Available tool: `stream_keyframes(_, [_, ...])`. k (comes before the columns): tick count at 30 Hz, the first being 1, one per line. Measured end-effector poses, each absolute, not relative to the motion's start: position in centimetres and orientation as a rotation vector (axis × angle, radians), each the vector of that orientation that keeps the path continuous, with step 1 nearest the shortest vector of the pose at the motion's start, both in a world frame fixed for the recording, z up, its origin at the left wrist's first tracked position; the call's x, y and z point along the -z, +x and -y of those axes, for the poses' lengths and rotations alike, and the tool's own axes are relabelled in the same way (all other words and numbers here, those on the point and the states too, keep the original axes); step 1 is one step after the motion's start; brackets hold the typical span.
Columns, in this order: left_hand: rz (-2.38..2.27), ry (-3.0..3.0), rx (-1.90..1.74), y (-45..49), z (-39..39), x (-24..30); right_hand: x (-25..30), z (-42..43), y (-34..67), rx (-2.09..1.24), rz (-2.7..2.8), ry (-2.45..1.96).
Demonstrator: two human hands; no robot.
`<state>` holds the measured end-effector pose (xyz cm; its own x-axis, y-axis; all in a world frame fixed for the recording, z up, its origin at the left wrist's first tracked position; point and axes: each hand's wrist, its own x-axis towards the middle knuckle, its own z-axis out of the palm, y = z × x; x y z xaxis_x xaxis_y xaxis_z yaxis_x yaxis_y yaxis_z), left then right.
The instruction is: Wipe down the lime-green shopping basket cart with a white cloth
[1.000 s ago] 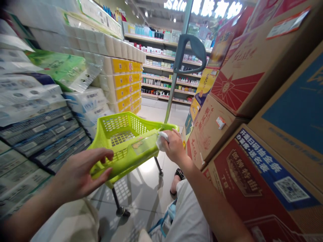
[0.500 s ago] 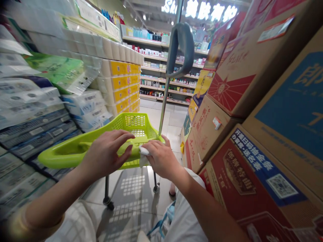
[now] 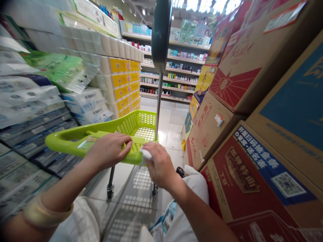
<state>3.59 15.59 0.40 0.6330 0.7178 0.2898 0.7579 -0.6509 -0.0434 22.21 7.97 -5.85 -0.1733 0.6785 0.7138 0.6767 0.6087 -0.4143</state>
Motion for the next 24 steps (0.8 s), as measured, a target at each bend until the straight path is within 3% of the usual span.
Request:
stream_keyframes(6, [1.231,-2.738,0.422,3.5,-15.5,-0.1,6.2,-7.2,20.4,0.231,1.998,-1.037])
stream_keyframes(16, [1.285,-2.716,0.418,3.8,-15.0,-0.3,9.5,-6.6,21.6,0.118,1.465,-1.185])
stream_keyframes(24, [1.212,-2.691,0.47,3.9,-14.8,0.2,8.6,-5.6,18.1,0.338,1.767,-1.095])
